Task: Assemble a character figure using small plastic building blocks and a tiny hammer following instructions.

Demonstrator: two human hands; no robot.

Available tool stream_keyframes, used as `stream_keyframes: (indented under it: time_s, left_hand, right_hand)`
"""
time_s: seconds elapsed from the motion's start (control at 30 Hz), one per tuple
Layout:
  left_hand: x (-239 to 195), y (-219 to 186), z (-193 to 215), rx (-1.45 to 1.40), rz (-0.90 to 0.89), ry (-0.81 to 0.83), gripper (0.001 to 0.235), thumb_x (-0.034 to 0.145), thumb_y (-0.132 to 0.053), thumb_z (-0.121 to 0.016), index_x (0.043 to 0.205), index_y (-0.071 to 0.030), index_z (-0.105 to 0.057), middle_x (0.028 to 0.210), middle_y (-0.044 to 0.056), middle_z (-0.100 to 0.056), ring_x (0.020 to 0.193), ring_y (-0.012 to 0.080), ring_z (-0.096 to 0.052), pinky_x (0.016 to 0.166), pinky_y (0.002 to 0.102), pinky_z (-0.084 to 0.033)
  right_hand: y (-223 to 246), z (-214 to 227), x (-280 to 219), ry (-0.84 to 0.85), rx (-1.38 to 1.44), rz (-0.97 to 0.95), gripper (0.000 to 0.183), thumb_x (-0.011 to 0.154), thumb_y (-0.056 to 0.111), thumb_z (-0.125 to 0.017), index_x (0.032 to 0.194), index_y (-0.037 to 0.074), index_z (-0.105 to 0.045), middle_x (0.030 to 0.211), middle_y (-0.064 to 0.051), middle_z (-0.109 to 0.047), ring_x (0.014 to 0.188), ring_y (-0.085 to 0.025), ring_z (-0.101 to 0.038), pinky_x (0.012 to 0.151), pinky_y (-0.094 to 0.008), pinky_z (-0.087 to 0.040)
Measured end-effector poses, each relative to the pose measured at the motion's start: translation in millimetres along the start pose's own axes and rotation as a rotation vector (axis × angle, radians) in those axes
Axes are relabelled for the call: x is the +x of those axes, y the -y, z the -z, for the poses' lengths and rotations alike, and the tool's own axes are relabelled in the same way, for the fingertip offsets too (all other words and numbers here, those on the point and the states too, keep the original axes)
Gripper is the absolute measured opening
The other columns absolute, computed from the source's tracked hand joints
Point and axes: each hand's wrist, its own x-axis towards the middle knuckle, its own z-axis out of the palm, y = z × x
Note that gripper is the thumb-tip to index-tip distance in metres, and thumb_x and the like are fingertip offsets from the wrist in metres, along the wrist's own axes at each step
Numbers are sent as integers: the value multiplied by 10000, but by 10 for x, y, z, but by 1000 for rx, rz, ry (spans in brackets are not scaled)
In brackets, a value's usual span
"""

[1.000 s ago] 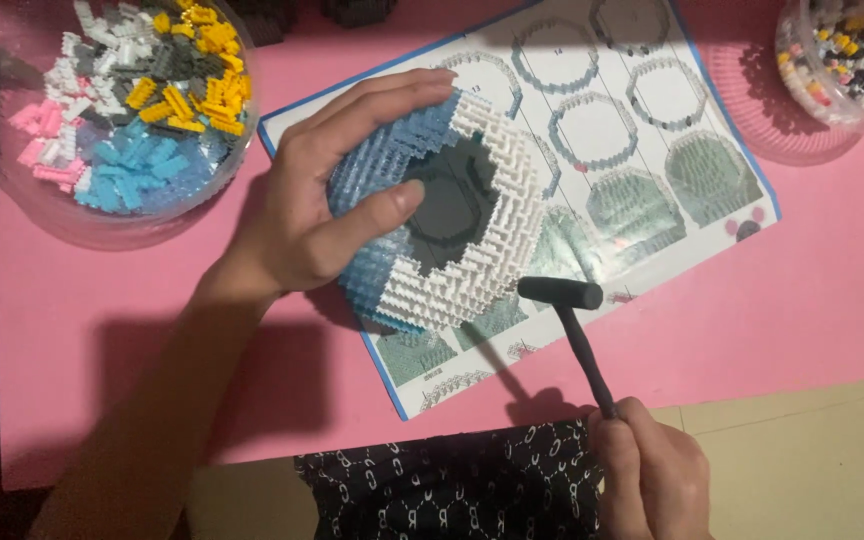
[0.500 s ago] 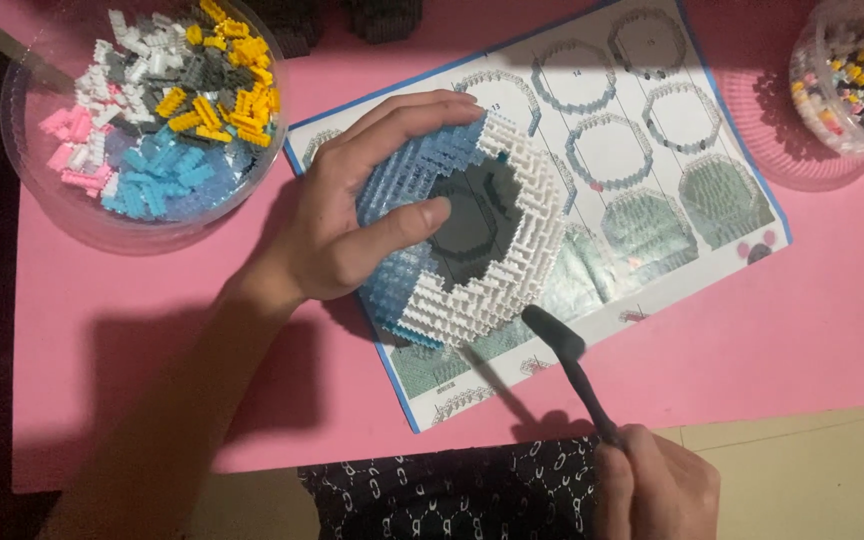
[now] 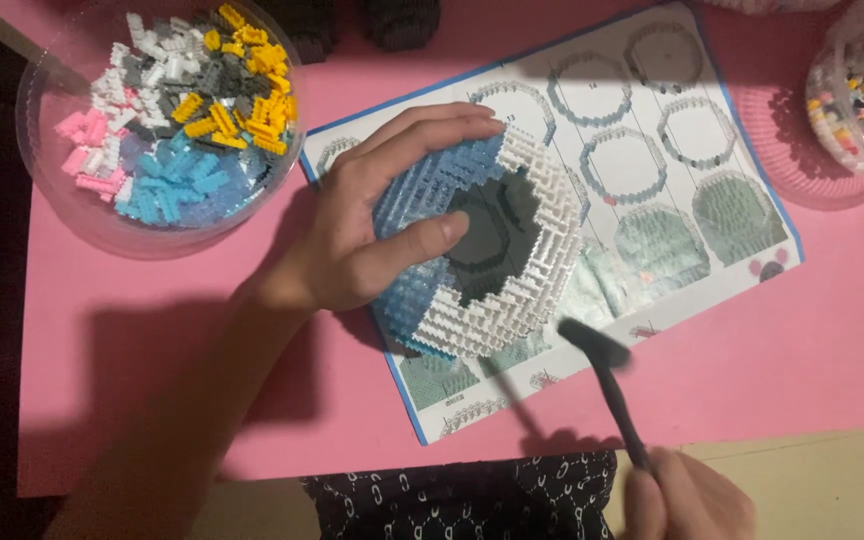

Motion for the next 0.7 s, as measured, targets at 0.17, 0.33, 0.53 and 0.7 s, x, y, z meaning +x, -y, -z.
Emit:
stream_keyframes:
  time_s: [0.17,0.33,0.53,0.7]
  left_hand:
    - [3,-41,6,-6,1,4,630,898,-250,-607,1477,-16,-525,1566,230,-526,1518,426,-530,1311,599,-440]
    - [-19,-42,23,22,28,25,644,898,-263,-615,1488,-28,-510,1573,244,-503,1496,440,-537,1273,604,-447]
    - [-33,-53,15,13,41,-1,644,874,-249,-618,1478,-44,-531,1578,221,-522,1522,423,-535,1298,595,-448]
    - [-3,-80,33,2,26,4,586,915,-216,-617,1462,-22,-535,1554,224,-541,1502,409,-550,1292,552,-443]
  right_hand:
    - [37,61,-12,124,6,-214,466,970,275,-498,541,131,-610,397,21,-548,346,-144,-503,409,-317,-444]
    - [-42,142,-97,224,-115,-148,402,918,270,-556,523,200,-587,462,57,-648,432,-94,-626,522,-287,-575]
    - [-561,71,-118,596,-147,-831,329,795,133,-625,555,73,-844,497,-40,-748,537,-151,-767,709,-227,-556]
    - [-309,39,-235,377,-366,-398,293,934,174,-652,660,120,-739,500,21,-744,443,-126,-710,498,-293,-625]
